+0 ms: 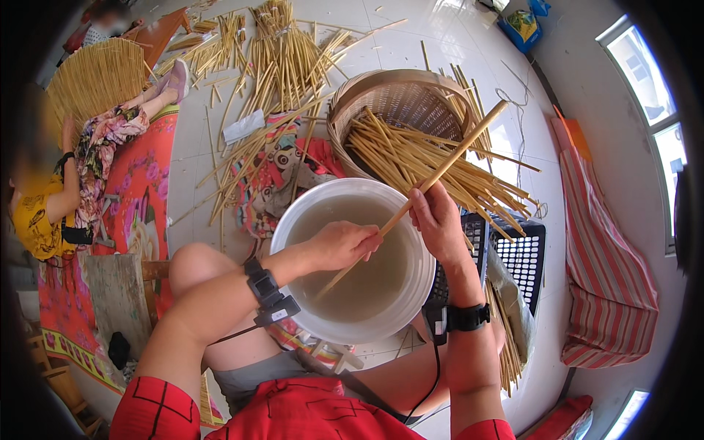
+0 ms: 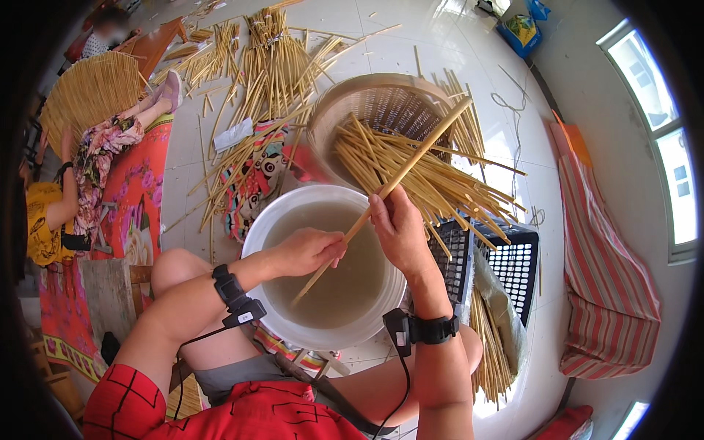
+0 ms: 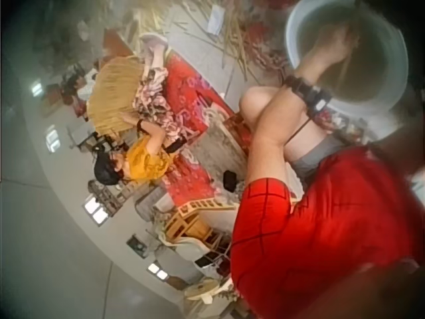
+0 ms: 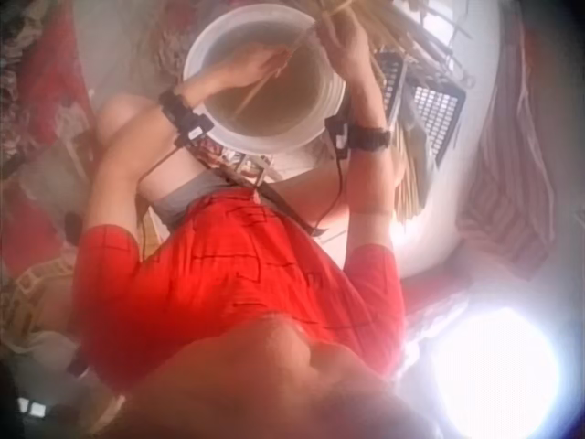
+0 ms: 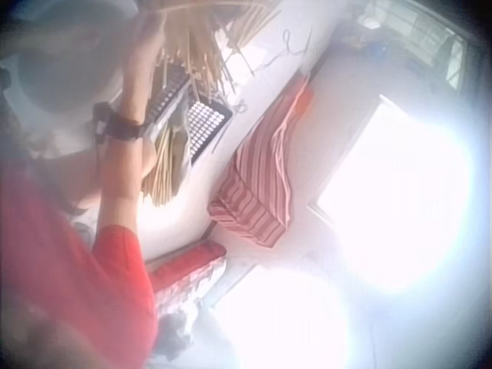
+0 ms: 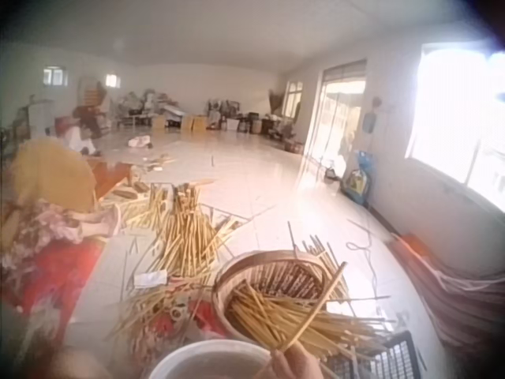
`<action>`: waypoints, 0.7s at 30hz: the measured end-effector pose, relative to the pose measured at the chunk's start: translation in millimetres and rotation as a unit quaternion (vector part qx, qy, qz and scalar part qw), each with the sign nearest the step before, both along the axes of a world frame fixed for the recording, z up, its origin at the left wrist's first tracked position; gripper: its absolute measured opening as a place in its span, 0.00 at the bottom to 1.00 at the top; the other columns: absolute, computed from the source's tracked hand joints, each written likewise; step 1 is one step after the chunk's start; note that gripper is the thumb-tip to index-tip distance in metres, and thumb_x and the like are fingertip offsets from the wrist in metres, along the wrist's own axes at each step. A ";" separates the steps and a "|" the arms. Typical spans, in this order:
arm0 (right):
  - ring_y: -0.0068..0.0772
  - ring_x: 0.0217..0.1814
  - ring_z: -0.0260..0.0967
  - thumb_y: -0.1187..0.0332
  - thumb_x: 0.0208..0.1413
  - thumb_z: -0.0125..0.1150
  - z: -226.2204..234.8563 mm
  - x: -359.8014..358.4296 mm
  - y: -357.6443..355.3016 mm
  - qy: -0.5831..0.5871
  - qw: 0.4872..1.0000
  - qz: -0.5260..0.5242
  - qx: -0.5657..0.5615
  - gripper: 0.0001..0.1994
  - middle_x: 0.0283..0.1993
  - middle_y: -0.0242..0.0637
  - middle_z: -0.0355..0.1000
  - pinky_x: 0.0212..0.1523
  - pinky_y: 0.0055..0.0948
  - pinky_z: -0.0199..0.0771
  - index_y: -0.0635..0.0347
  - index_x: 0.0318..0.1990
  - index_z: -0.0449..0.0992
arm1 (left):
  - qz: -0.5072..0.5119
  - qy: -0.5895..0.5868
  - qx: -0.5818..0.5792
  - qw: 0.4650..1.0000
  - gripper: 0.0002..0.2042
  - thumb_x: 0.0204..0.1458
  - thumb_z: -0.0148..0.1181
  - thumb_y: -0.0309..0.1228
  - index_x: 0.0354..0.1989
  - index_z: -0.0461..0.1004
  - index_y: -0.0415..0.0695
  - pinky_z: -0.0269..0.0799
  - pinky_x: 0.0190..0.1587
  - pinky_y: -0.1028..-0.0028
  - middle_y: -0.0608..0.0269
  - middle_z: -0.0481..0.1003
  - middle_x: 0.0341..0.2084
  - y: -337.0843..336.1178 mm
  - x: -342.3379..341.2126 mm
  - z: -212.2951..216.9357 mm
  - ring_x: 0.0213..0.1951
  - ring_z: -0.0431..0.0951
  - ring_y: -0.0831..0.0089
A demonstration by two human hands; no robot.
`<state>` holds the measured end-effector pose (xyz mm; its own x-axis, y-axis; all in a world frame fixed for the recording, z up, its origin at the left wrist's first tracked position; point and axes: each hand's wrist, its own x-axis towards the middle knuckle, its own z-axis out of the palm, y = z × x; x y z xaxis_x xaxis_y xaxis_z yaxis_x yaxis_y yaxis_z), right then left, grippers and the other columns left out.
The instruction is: The person sits on the floor and repeatedly picks up thin bamboo sticks, dips them into a bucket of water, and rubs them with their hands. The person then places the treated sticks into a nearby basket. Another person is visible in the background working with similar materials.
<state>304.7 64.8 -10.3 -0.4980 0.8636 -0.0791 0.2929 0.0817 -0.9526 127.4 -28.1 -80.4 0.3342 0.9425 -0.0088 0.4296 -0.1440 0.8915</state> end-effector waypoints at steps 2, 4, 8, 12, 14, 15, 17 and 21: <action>0.18 0.25 0.59 0.67 0.65 0.50 0.6 -3.7 -2.7 0.017 1.000 0.004 0.004 0.08 0.26 0.29 0.65 0.27 0.20 0.63 0.64 0.41 0.68 | 0.015 -0.020 -0.016 1.000 0.16 0.64 0.41 0.41 0.31 0.70 0.44 0.72 0.33 0.66 0.64 0.75 0.18 -0.8 -0.5 -0.1 0.26 0.78 0.64; 0.14 0.23 0.57 0.68 0.66 0.48 -3.7 -5.3 -4.2 0.043 0.999 0.014 0.027 0.07 0.26 0.27 0.63 0.23 0.16 0.59 0.63 0.41 0.67 | 0.023 -0.039 -0.045 0.998 0.17 0.64 0.42 0.41 0.29 0.70 0.43 0.72 0.32 0.66 0.64 0.75 0.17 1.1 0.0 3.6 0.25 0.78 0.63; 0.26 0.25 0.65 0.68 0.64 0.50 -0.9 -3.5 -1.9 0.006 0.993 -0.050 0.107 0.08 0.26 0.38 0.69 0.28 0.26 0.66 0.65 0.41 0.68 | -0.002 -0.044 -0.044 0.998 0.15 0.64 0.42 0.40 0.32 0.70 0.43 0.72 0.30 0.65 0.63 0.75 0.18 0.5 -1.0 -2.2 0.25 0.78 0.61; 0.30 0.25 0.66 0.68 0.65 0.47 4.4 -0.2 0.7 -0.001 0.979 -0.084 0.186 0.08 0.25 0.40 0.69 0.28 0.29 0.66 0.65 0.41 0.67 | 0.002 0.033 -0.006 0.999 0.14 0.63 0.43 0.39 0.33 0.68 0.41 0.72 0.31 0.61 0.59 0.76 0.21 -5.4 -1.6 -6.1 0.26 0.78 0.57; 0.27 0.24 0.63 0.66 0.66 0.45 2.7 1.4 1.4 0.033 0.971 -0.133 0.194 0.09 0.25 0.37 0.67 0.26 0.27 0.64 0.63 0.40 0.67 | -0.006 0.132 -0.015 0.991 0.14 0.63 0.44 0.38 0.33 0.68 0.40 0.72 0.31 0.58 0.56 0.76 0.22 -6.3 0.1 -8.4 0.27 0.77 0.54; 0.22 0.24 0.59 0.65 0.67 0.43 2.6 6.7 10.3 0.050 0.955 -0.173 0.237 0.10 0.25 0.32 0.65 0.24 0.23 0.60 0.61 0.39 0.67 | -0.016 0.202 -0.029 0.979 0.14 0.63 0.44 0.38 0.33 0.68 0.40 0.71 0.31 0.56 0.54 0.76 0.22 -8.3 0.9 -15.7 0.28 0.77 0.51; 0.17 0.24 0.55 0.64 0.68 0.42 9.2 26.3 24.9 0.084 0.939 -0.239 0.234 0.11 0.25 0.28 0.62 0.23 0.19 0.56 0.60 0.37 0.67 | -0.018 0.286 -0.049 0.957 0.13 0.62 0.45 0.38 0.33 0.69 0.40 0.71 0.32 0.54 0.51 0.76 0.23 -13.9 -3.4 -21.4 0.29 0.77 0.49; 0.13 0.22 0.51 0.63 0.69 0.41 20.0 47.1 36.3 0.133 0.920 -0.284 0.237 0.12 0.25 0.25 0.59 0.22 0.15 0.52 0.60 0.36 0.66 | 0.010 0.307 -0.049 0.950 0.12 0.60 0.47 0.36 0.32 0.70 0.39 0.71 0.33 0.53 0.49 0.76 0.23 -18.6 -14.5 -29.0 0.29 0.77 0.48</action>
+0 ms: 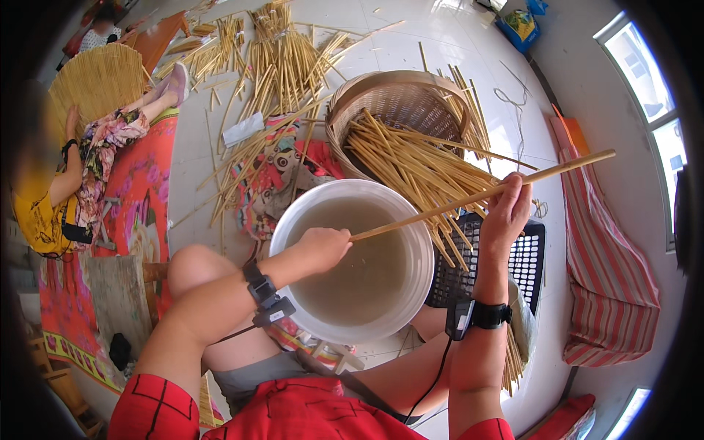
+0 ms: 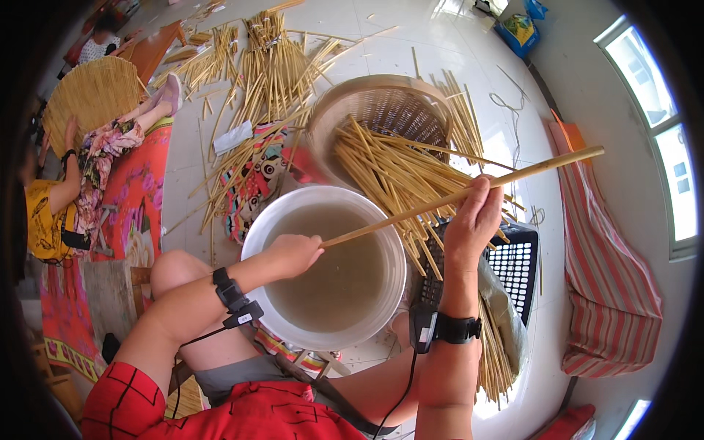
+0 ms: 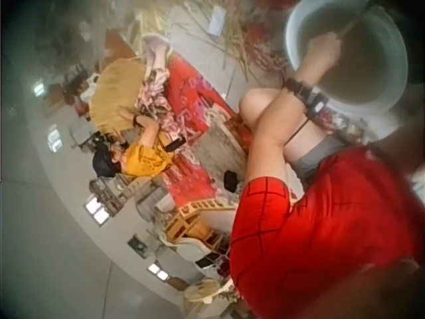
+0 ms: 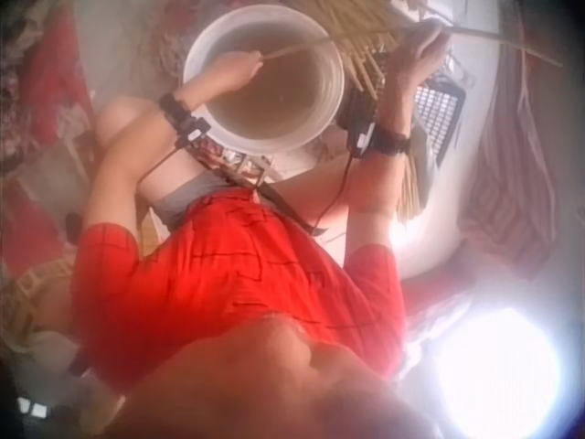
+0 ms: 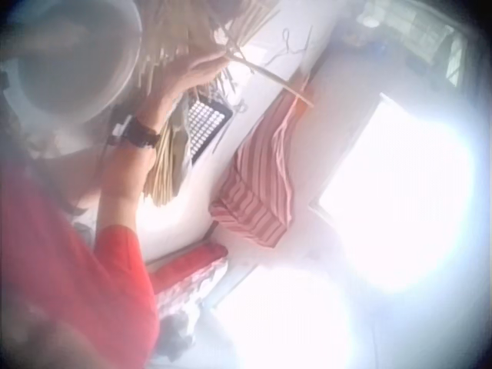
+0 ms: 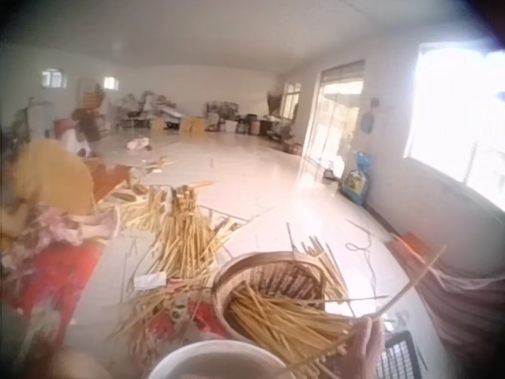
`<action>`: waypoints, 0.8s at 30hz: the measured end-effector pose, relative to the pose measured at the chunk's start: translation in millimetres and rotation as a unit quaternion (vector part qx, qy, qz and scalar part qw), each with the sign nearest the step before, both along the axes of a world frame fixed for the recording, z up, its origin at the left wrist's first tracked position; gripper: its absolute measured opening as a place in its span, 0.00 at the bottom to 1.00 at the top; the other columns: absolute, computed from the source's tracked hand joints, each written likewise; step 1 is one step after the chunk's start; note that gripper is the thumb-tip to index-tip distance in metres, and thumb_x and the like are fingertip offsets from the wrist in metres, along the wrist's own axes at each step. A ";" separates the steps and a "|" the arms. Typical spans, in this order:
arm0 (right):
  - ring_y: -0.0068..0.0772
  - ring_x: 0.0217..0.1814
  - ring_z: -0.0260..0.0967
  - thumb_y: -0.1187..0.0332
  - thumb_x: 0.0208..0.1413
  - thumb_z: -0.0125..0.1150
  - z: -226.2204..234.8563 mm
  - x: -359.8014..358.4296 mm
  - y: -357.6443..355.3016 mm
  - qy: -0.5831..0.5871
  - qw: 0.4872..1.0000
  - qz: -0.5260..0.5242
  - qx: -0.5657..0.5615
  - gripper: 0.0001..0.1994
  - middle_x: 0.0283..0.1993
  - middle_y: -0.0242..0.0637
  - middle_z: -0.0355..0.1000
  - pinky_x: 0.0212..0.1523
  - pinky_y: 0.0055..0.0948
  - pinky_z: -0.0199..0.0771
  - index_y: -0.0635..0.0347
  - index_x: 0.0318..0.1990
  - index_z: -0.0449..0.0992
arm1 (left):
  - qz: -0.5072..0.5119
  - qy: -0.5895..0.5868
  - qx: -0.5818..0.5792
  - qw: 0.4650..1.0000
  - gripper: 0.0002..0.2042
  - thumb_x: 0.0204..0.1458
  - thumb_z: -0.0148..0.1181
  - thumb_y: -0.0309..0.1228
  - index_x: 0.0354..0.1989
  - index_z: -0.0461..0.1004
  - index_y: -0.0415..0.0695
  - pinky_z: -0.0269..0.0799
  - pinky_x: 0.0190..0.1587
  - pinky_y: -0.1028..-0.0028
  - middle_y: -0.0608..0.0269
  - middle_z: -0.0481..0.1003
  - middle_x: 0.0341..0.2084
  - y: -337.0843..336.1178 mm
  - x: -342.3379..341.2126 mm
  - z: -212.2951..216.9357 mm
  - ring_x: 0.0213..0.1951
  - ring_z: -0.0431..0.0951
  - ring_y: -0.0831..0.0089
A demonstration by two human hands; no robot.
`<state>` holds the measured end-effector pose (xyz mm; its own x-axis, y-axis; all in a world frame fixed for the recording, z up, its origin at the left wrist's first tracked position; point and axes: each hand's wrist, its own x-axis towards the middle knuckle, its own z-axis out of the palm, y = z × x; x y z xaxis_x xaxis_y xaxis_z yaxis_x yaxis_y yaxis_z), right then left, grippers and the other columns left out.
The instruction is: The person sits on the floor and repeatedly picks up thin bamboo sticks, dips them into a bucket of water, and rubs them with their hands. The person then places the treated sticks into a nearby basket. Another person is visible in the background working with similar materials.
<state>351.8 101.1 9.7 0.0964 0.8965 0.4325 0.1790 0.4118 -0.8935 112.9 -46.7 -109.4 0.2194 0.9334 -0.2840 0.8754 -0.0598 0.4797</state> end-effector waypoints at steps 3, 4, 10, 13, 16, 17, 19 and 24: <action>0.12 0.22 0.51 0.63 0.68 0.41 6.5 10.4 5.0 0.042 0.998 -0.037 -0.003 0.12 0.24 0.25 0.58 0.21 0.15 0.52 0.60 0.35 0.66 | 0.030 0.009 0.011 0.999 0.12 0.59 0.48 0.36 0.32 0.71 0.39 0.71 0.34 0.52 0.48 0.76 0.22 1.4 -2.8 -6.6 0.30 0.77 0.47; 0.13 0.21 0.51 0.63 0.68 0.41 5.9 14.6 7.0 0.016 0.997 -0.077 0.009 0.13 0.23 0.25 0.58 0.20 0.15 0.52 0.59 0.33 0.66 | 0.040 0.013 0.013 0.999 0.12 0.59 0.49 0.36 0.32 0.71 0.39 0.71 0.34 0.52 0.48 0.76 0.23 2.7 -4.0 -7.9 0.30 0.77 0.47; 0.12 0.20 0.52 0.61 0.68 0.40 14.1 42.2 15.4 0.021 0.986 -0.165 0.020 0.14 0.22 0.25 0.57 0.17 0.15 0.51 0.57 0.32 0.65 | 0.045 0.094 -0.088 0.991 0.11 0.58 0.50 0.35 0.34 0.74 0.39 0.72 0.36 0.52 0.46 0.77 0.27 9.7 -12.8 -5.4 0.32 0.78 0.46; 0.13 0.19 0.52 0.61 0.68 0.41 13.6 49.8 17.3 0.087 0.982 -0.167 -0.011 0.14 0.21 0.25 0.57 0.17 0.16 0.51 0.57 0.32 0.65 | 0.035 0.061 -0.099 0.993 0.14 0.58 0.52 0.36 0.44 0.73 0.38 0.74 0.41 0.57 0.47 0.78 0.33 8.5 -6.0 11.5 0.37 0.79 0.50; 0.16 0.19 0.53 0.60 0.68 0.42 8.2 23.2 5.5 0.161 0.979 -0.091 -0.085 0.14 0.20 0.27 0.58 0.18 0.18 0.54 0.58 0.33 0.66 | 0.041 -0.102 0.029 0.994 0.17 0.59 0.51 0.37 0.51 0.67 0.39 0.73 0.43 0.56 0.44 0.76 0.40 4.6 1.1 14.9 0.40 0.78 0.50; 0.18 0.19 0.55 0.59 0.67 0.43 3.4 7.9 -0.7 0.184 0.972 -0.062 -0.133 0.14 0.20 0.28 0.60 0.19 0.18 0.56 0.58 0.34 0.67 | 0.049 -0.150 0.027 0.987 0.18 0.59 0.51 0.37 0.54 0.65 0.40 0.73 0.43 0.59 0.46 0.75 0.42 6.3 3.3 17.3 0.40 0.78 0.55; 0.21 0.22 0.62 0.59 0.67 0.46 -10.0 -22.7 -16.5 0.225 0.951 0.014 -0.210 0.13 0.23 0.31 0.65 0.22 0.20 0.61 0.60 0.38 0.68 | 0.061 -0.249 0.023 0.966 0.21 0.60 0.52 0.38 0.59 0.60 0.42 0.73 0.43 0.66 0.51 0.74 0.46 10.8 12.3 30.7 0.40 0.77 0.63; 0.28 0.34 0.73 0.61 0.67 0.46 -39.6 -68.8 -54.2 0.329 0.851 0.209 -0.352 0.13 0.36 0.38 0.73 0.30 0.21 0.72 0.62 0.45 0.70 | 0.126 -0.493 0.025 0.861 0.26 0.62 0.49 0.44 0.64 0.55 0.45 0.72 0.38 0.75 0.59 0.72 0.46 14.8 18.9 33.5 0.34 0.74 0.77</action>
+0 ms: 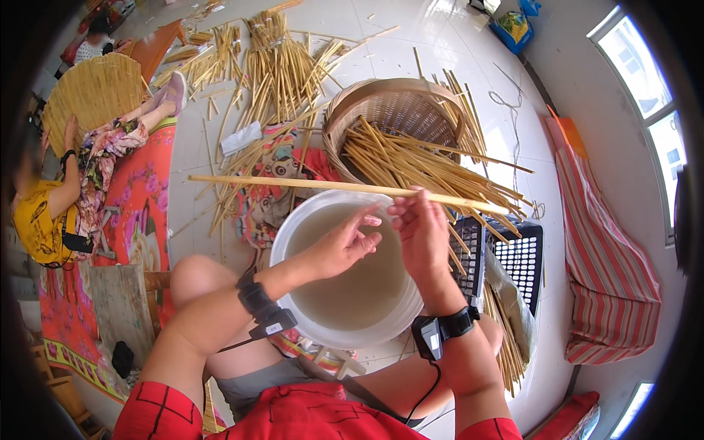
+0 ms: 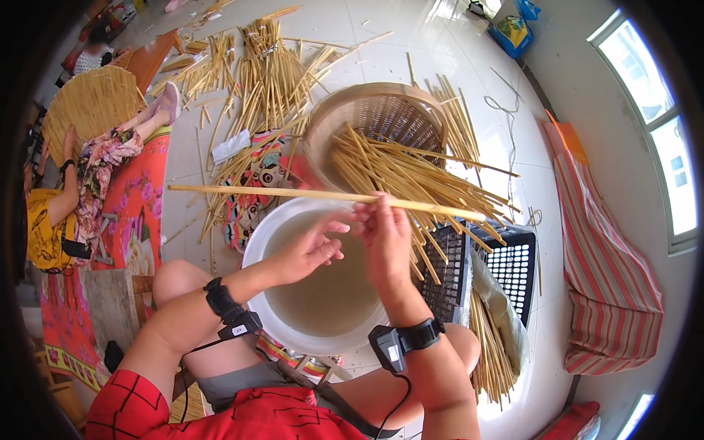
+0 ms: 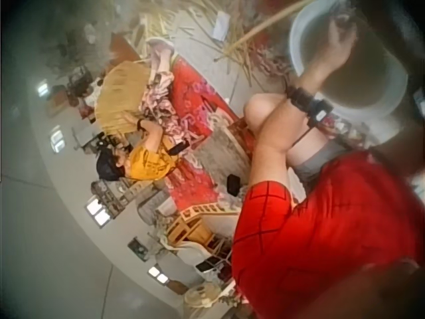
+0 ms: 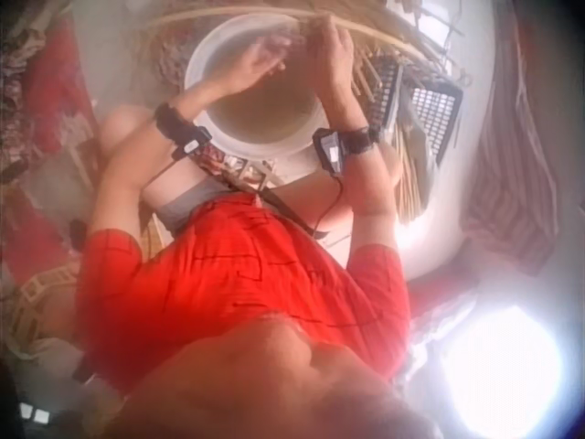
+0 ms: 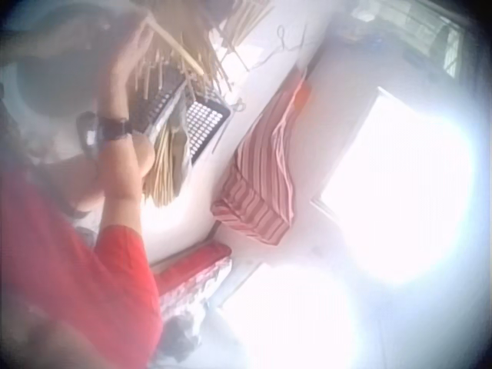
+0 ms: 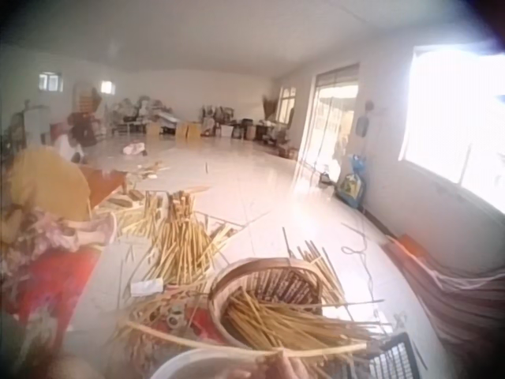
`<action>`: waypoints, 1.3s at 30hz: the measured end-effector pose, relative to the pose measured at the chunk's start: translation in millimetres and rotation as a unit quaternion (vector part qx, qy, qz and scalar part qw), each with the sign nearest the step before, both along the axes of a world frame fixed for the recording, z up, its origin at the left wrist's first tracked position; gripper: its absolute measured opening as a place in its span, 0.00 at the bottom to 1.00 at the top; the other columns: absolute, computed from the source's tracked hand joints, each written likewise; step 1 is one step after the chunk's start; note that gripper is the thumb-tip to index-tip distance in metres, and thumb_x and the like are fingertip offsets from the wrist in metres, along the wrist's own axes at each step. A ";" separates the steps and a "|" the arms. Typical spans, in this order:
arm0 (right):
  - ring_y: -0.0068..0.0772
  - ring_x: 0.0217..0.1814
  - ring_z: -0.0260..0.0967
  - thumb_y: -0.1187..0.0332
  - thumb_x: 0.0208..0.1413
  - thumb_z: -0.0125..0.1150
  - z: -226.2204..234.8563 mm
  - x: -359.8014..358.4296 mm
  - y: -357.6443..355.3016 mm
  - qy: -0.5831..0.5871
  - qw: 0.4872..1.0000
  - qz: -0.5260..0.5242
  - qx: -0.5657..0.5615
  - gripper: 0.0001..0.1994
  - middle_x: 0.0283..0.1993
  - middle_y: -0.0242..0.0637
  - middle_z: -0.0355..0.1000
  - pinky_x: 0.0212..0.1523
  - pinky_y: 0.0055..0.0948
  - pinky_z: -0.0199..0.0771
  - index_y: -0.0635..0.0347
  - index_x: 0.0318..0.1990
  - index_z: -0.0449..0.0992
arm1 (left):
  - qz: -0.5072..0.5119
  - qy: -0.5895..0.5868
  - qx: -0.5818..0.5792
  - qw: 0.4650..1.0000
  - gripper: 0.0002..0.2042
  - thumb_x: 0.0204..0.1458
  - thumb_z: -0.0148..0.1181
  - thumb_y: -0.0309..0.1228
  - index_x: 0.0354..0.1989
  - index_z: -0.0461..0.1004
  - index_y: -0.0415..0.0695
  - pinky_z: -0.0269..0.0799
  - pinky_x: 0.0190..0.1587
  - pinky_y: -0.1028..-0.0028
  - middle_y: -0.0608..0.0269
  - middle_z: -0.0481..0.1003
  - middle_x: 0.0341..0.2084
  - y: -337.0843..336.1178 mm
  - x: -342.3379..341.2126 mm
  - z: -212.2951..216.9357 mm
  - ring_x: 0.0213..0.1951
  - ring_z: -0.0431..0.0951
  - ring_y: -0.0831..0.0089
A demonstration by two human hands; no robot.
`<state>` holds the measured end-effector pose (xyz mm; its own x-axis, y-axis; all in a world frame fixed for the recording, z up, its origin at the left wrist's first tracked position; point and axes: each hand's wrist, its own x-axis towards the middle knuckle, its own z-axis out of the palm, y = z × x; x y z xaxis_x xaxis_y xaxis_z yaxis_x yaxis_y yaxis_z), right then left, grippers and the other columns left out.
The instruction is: The person sits on the floor and repeatedly picks up thin bamboo sticks, dips them into a bucket of water, and rubs them with their hands. The person then places the treated sticks into a nearby basket. Another person is visible in the background working with similar materials.
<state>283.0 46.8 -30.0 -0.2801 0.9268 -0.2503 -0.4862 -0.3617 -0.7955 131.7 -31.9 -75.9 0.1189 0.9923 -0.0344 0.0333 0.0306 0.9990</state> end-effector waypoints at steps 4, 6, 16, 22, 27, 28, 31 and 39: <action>0.29 0.37 0.74 0.63 0.67 0.46 -14.6 -14.5 -19.0 0.059 0.993 0.087 -0.053 0.12 0.38 0.38 0.75 0.34 0.22 0.74 0.61 0.48 0.69 | 0.059 -0.131 -0.039 0.989 0.26 0.64 0.41 0.49 0.65 0.56 0.47 0.66 0.30 0.82 0.70 0.72 0.39 -2.0 -10.1 23.1 0.28 0.68 0.84; 0.27 0.37 0.74 0.63 0.66 0.47 -18.3 -19.9 -26.1 0.051 0.989 0.115 -0.076 0.12 0.40 0.38 0.76 0.35 0.22 0.73 0.60 0.49 0.70 | 0.090 -0.164 -0.080 0.979 0.24 0.65 0.38 0.49 0.63 0.59 0.47 0.65 0.29 0.83 0.73 0.72 0.35 -4.5 -19.7 27.9 0.27 0.66 0.85; 0.22 0.42 0.71 0.60 0.66 0.49 5.1 -16.4 -42.9 -0.154 0.831 0.534 0.013 0.16 0.41 0.33 0.75 0.41 0.22 0.70 0.61 0.52 0.71 | 0.236 -0.159 -0.037 0.958 0.17 0.66 0.41 0.41 0.37 0.73 0.43 0.54 0.24 0.84 0.76 0.63 0.17 -2.7 -63.7 28.0 0.21 0.60 0.87; 0.19 0.34 0.70 0.60 0.65 0.50 5.1 6.1 -13.2 -0.249 0.856 0.451 0.040 0.13 0.34 0.29 0.74 0.34 0.21 0.71 0.60 0.43 0.74 | 0.216 0.077 0.042 0.972 0.14 0.65 0.44 0.35 0.32 0.72 0.41 0.61 0.24 0.81 0.72 0.65 0.17 1.0 -78.9 37.5 0.21 0.63 0.84; 0.16 0.27 0.65 0.65 0.60 0.56 -19.7 3.1 -7.5 -0.407 0.836 0.329 0.166 0.10 0.28 0.28 0.71 0.29 0.19 0.66 0.62 0.42 0.74 | 0.112 0.256 0.143 0.949 0.11 0.59 0.53 0.33 0.32 0.73 0.37 0.70 0.29 0.65 0.54 0.75 0.21 7.9 -50.4 14.7 0.25 0.75 0.62; 0.16 0.27 0.64 0.66 0.60 0.57 -22.8 1.7 -9.2 -0.434 0.815 0.325 0.206 0.10 0.27 0.27 0.71 0.29 0.19 0.65 0.63 0.42 0.74 | 0.075 0.293 0.123 0.945 0.14 0.58 0.55 0.36 0.31 0.73 0.35 0.71 0.31 0.61 0.51 0.76 0.22 8.8 -44.3 18.6 0.27 0.77 0.55; 0.30 0.25 0.67 0.67 0.54 0.61 -21.5 -5.8 -15.7 -0.457 0.797 0.307 0.248 0.10 0.24 0.40 0.70 0.31 0.31 0.68 0.63 0.40 0.74 | 0.032 0.292 0.124 0.948 0.14 0.58 0.56 0.37 0.31 0.72 0.36 0.70 0.29 0.62 0.51 0.75 0.20 15.4 -29.4 18.4 0.26 0.77 0.54; 0.32 0.29 0.74 0.67 0.53 0.61 -30.7 1.1 -7.6 -0.545 0.751 0.288 0.237 0.10 0.27 0.39 0.75 0.32 0.33 0.71 0.66 0.36 0.74 | 0.047 0.196 0.056 0.978 0.11 0.59 0.54 0.34 0.41 0.70 0.38 0.71 0.35 0.63 0.51 0.76 0.27 26.0 -9.4 5.5 0.31 0.76 0.56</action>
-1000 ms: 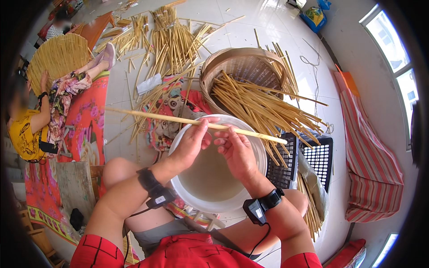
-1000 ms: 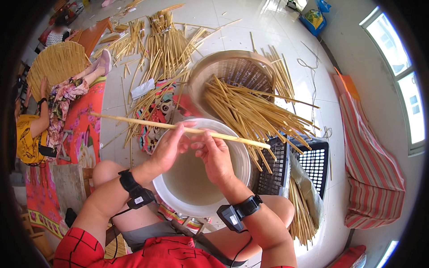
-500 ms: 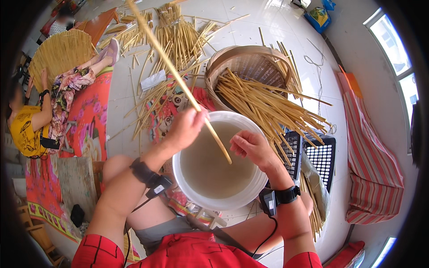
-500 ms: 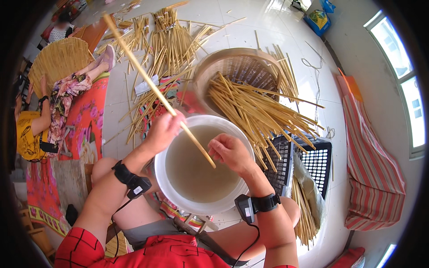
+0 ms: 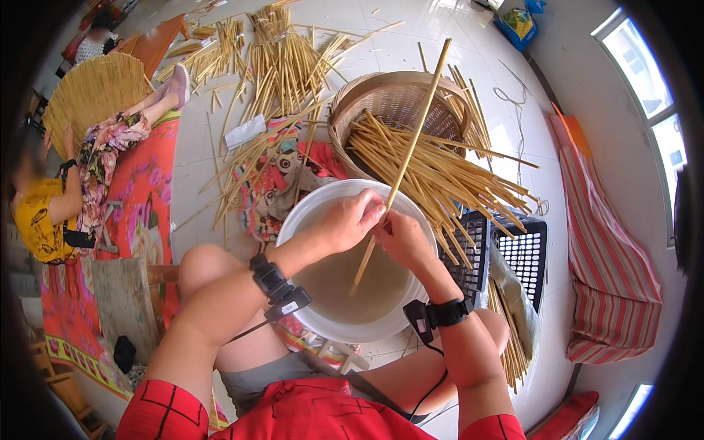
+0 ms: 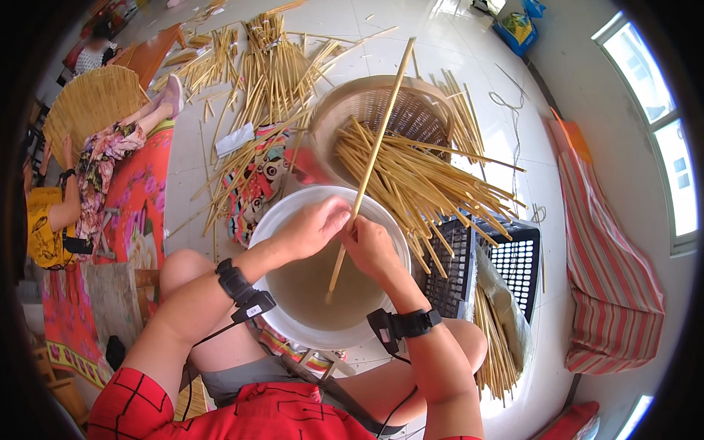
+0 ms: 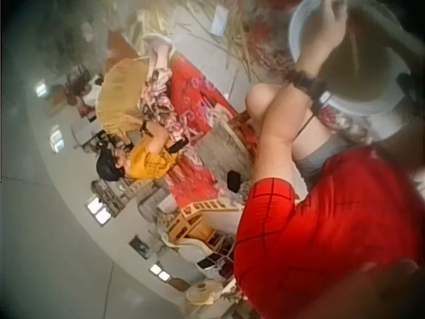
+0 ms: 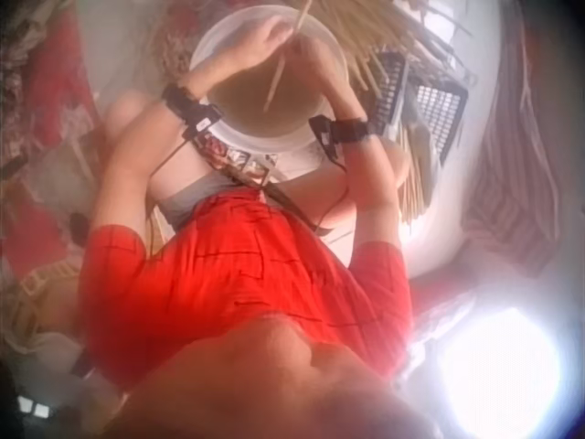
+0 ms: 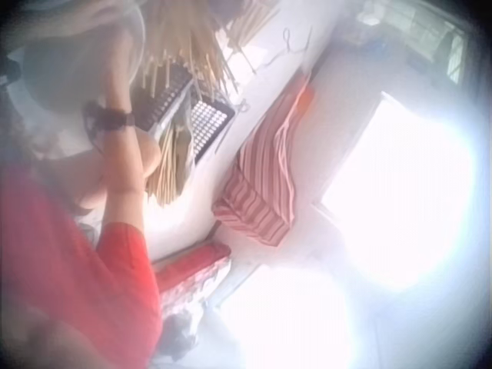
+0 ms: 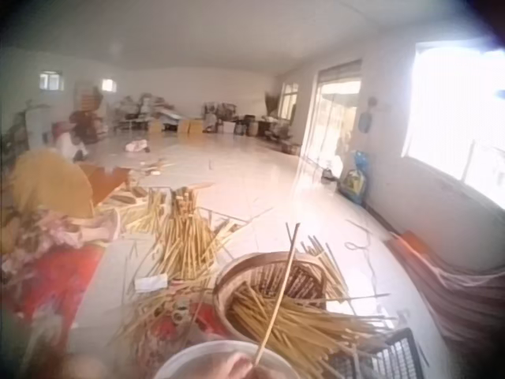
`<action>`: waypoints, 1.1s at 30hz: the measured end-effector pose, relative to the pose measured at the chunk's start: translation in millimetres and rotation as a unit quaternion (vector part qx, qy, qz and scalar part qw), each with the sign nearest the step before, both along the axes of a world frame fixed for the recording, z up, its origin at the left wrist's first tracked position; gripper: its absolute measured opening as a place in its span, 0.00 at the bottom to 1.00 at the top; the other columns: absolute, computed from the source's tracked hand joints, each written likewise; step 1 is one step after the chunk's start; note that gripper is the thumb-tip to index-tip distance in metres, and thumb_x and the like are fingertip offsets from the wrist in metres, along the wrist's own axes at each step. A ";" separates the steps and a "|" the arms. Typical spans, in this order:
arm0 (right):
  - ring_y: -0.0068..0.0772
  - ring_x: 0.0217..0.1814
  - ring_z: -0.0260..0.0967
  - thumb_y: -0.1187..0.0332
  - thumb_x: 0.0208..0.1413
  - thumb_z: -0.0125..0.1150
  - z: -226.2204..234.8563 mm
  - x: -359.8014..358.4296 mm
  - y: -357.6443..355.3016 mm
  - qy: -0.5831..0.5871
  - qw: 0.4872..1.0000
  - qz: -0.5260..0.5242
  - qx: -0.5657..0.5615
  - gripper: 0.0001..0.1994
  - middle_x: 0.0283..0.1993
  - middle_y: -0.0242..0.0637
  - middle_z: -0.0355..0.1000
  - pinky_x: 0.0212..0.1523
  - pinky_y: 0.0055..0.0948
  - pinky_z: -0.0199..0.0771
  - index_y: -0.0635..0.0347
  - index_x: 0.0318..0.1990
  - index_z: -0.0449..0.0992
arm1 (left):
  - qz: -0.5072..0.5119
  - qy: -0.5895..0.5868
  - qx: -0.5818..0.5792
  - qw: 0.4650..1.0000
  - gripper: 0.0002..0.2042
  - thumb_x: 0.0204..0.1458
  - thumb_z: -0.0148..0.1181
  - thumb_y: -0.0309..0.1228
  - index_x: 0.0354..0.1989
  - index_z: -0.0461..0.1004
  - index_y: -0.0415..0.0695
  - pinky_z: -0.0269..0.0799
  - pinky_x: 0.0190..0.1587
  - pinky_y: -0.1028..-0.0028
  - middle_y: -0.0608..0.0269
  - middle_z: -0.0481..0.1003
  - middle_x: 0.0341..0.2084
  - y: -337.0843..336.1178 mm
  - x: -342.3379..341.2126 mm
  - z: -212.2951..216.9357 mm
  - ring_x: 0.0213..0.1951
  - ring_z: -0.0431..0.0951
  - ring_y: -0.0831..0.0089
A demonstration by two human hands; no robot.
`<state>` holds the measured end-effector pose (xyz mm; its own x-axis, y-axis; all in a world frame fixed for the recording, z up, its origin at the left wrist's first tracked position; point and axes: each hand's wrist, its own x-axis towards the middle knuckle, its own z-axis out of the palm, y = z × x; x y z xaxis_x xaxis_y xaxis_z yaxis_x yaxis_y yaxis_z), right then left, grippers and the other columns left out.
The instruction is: The person sits on the floor and repeatedly picks up thin bamboo sticks, dips them into a bucket of water, and rubs them with their hands. The person then places the treated sticks into a nearby basket. Another person is visible in the background working with similar materials.
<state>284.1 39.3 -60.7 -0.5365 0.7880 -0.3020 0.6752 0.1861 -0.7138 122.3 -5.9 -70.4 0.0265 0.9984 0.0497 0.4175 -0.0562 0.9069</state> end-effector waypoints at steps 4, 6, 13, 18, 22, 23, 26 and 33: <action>0.53 0.39 0.73 0.63 0.54 0.59 -35.9 5.1 -0.3 0.001 0.999 -0.004 -0.052 0.11 0.33 0.50 0.75 0.40 0.43 0.72 0.62 0.37 0.74 | -0.008 0.126 -0.011 0.992 0.13 0.57 0.54 0.33 0.46 0.68 0.40 0.72 0.41 0.59 0.49 0.75 0.35 -7.9 -4.5 -20.3 0.38 0.76 0.52; 0.54 0.40 0.73 0.63 0.53 0.60 -47.4 8.7 1.3 -0.019 0.999 -0.006 -0.028 0.10 0.33 0.50 0.75 0.40 0.43 0.73 0.61 0.35 0.75 | -0.022 0.192 -0.022 0.981 0.14 0.56 0.54 0.34 0.47 0.68 0.40 0.72 0.42 0.58 0.48 0.74 0.39 -13.9 -7.5 -27.8 0.40 0.76 0.50; 0.55 0.40 0.73 0.62 0.52 0.58 -84.3 11.3 3.2 -0.115 0.986 0.117 -0.027 0.10 0.35 0.51 0.75 0.40 0.44 0.72 0.61 0.33 0.77 | -0.139 0.342 -0.150 0.917 0.14 0.56 0.53 0.36 0.46 0.70 0.41 0.71 0.46 0.56 0.48 0.71 0.43 -25.9 -15.5 -24.5 0.42 0.75 0.48; 0.35 0.31 0.73 0.63 0.58 0.55 -44.8 -1.7 4.6 -0.006 0.980 0.090 -0.177 0.10 0.28 0.41 0.74 0.32 0.31 0.72 0.62 0.36 0.75 | -0.181 0.294 -0.198 0.917 0.14 0.57 0.50 0.34 0.48 0.70 0.40 0.71 0.46 0.56 0.49 0.73 0.42 -28.2 -23.7 -40.1 0.44 0.75 0.50; 0.19 0.27 0.65 0.66 0.62 0.51 17.8 8.8 28.9 0.147 0.965 0.060 -0.210 0.09 0.25 0.30 0.68 0.29 0.21 0.68 0.63 0.37 0.72 | -0.223 0.134 -0.250 0.933 0.14 0.60 0.45 0.30 0.52 0.69 0.40 0.71 0.49 0.64 0.53 0.74 0.45 -21.9 -18.6 -31.3 0.46 0.76 0.60; 0.20 0.27 0.65 0.67 0.62 0.51 26.5 13.0 34.6 0.167 0.963 0.053 -0.203 0.08 0.25 0.30 0.67 0.28 0.21 0.68 0.63 0.37 0.72 | -0.228 0.075 -0.266 0.934 0.14 0.61 0.43 0.29 0.53 0.68 0.40 0.71 0.50 0.66 0.55 0.74 0.46 -22.1 -16.9 -22.5 0.47 0.76 0.63; 0.19 0.26 0.64 0.68 0.63 0.48 37.0 22.6 46.6 0.227 0.953 0.032 -0.200 0.08 0.25 0.30 0.67 0.28 0.21 0.67 0.63 0.36 0.70 | -0.237 -0.251 -0.273 0.898 0.16 0.63 0.39 0.26 0.58 0.65 0.40 0.69 0.53 0.72 0.59 0.74 0.45 -31.8 -17.1 -14.4 0.47 0.74 0.71; 0.19 0.25 0.64 0.66 0.63 0.48 46.8 23.4 43.4 0.267 0.940 -0.007 -0.212 0.08 0.25 0.30 0.67 0.28 0.20 0.66 0.62 0.37 0.68 | -0.205 -0.353 -0.252 0.877 0.16 0.64 0.43 0.27 0.59 0.63 0.38 0.70 0.50 0.75 0.60 0.75 0.40 -43.2 -9.8 11.2 0.45 0.75 0.74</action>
<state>307.5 82.7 -13.9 -0.6912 0.6658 -0.2810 0.1997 -0.1977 -0.9597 112.6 -49.1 -59.2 0.5296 0.8114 -0.2473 -0.2190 0.4124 0.8843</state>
